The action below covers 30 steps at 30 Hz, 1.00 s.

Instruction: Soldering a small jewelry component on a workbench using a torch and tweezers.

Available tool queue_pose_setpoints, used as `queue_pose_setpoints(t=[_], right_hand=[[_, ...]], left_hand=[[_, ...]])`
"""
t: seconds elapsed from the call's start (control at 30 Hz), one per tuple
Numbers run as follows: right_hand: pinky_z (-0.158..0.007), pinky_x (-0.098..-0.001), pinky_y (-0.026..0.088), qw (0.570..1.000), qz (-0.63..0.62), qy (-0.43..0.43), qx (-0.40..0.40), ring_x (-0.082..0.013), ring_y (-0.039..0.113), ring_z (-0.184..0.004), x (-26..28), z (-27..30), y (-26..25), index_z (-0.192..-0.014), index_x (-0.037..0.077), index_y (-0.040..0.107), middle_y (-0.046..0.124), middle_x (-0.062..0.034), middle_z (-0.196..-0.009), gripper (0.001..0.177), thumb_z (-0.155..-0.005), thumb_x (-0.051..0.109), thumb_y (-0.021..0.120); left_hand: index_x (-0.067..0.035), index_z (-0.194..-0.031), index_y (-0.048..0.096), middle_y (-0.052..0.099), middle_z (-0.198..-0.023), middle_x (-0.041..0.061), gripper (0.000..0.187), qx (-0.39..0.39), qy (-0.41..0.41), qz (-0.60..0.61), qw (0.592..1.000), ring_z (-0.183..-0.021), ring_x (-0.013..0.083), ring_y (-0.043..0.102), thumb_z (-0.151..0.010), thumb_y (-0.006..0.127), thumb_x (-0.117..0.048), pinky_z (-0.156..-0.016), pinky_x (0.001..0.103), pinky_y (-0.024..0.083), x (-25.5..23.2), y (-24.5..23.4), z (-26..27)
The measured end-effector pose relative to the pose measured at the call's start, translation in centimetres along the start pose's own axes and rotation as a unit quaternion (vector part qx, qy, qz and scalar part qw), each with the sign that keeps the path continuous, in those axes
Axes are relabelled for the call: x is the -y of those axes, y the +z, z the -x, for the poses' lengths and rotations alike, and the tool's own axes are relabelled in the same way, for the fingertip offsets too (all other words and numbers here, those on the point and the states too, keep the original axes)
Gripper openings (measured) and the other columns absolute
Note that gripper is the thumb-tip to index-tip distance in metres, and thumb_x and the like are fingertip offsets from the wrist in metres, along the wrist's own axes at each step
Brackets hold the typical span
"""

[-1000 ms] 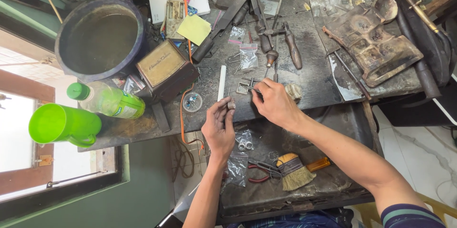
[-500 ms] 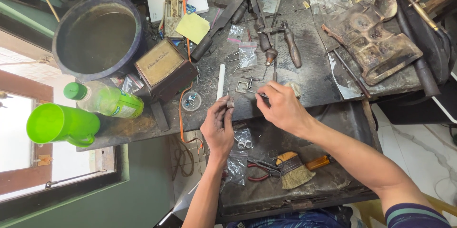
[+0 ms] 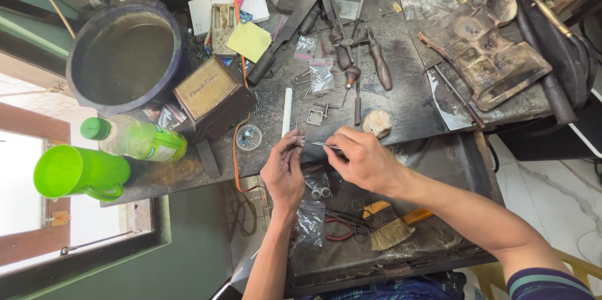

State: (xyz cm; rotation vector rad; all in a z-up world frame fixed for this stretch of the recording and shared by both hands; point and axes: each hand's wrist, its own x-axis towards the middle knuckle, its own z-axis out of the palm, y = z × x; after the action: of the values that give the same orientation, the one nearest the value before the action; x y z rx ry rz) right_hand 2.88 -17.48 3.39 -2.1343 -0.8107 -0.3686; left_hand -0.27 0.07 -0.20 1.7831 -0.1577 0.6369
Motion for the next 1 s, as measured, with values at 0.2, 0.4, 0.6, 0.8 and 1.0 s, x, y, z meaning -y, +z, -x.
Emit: queue_pose_setpoints(t=[0.2, 0.4, 0.6, 0.8, 1.0], right_hand=[[-0.048, -0.0291, 0.056, 1.0, 0.022, -0.006, 0.01, -0.025, 0.07, -0.06, -0.12, 0.09, 0.53, -0.094, -0.001, 0.071, 0.063, -0.0085, -0.073, 0.006, -0.09, 0.003, 0.07], [-0.048, -0.0305, 0.057, 1.0, 0.022, -0.004, 0.018, -0.0268, 0.071, -0.061, -0.25, -0.03, 0.59, -0.094, -0.001, 0.071, 0.062, -0.0089, -0.073, 0.005, -0.09, 0.002, 0.069], [-0.046, -0.031, 0.056, 1.0, 0.018, 0.003, 0.017, -0.0288, 0.071, -0.062, -0.28, -0.08, 0.83, -0.095, -0.001, 0.07, 0.06, -0.0094, -0.074, 0.007, -0.092, 0.005, 0.069], [-0.046, -0.0305, 0.057, 1.0, 0.022, 0.001, 0.021, -0.0281, 0.07, -0.06, -0.43, -0.06, 0.84, -0.095, -0.001, 0.071, 0.06, -0.0087, -0.073, 0.007, -0.092, 0.005, 0.069], [-0.046, -0.0319, 0.057, 1.0, 0.018, 0.008, 0.02, -0.0291, 0.071, -0.061, 0.05, -0.21, 0.41, -0.095, -0.001, 0.071, 0.061, -0.0094, -0.073, 0.009, -0.091, 0.006, 0.07]], left_hand=[[0.009, -0.113, 0.064, 0.076, -0.114, 0.022, 0.021, 0.007, -0.009, 0.002, 1.0, -0.096, 0.0253, 0.078, -0.094, 0.06, 0.014, -0.08, 0.034, 0.066, 0.17, -0.01, 0.06], [0.009, -0.113, 0.065, 0.076, -0.113, 0.022, 0.02, 0.005, -0.005, -0.004, 1.0, -0.097, 0.0275, 0.078, -0.094, 0.06, 0.013, -0.079, 0.035, 0.066, 0.69, -0.07, 0.15], [0.009, -0.112, 0.066, 0.077, -0.112, 0.022, 0.018, 0.007, -0.009, -0.007, 1.0, -0.098, 0.0278, 0.078, -0.095, 0.061, 0.012, -0.081, 0.034, 0.065, 0.58, -0.15, 0.11], [0.01, -0.113, 0.066, 0.077, -0.111, 0.023, 0.019, 0.007, -0.008, -0.007, 1.0, -0.099, 0.0293, 0.078, -0.094, 0.061, 0.013, -0.081, 0.036, 0.065, 0.46, -0.07, 0.04], [0.01, -0.113, 0.066, 0.077, -0.112, 0.023, 0.02, 0.003, -0.009, -0.007, 1.0, -0.099, 0.0296, 0.078, -0.094, 0.06, 0.013, -0.081, 0.037, 0.065, 0.63, 0.03, 0.2]])
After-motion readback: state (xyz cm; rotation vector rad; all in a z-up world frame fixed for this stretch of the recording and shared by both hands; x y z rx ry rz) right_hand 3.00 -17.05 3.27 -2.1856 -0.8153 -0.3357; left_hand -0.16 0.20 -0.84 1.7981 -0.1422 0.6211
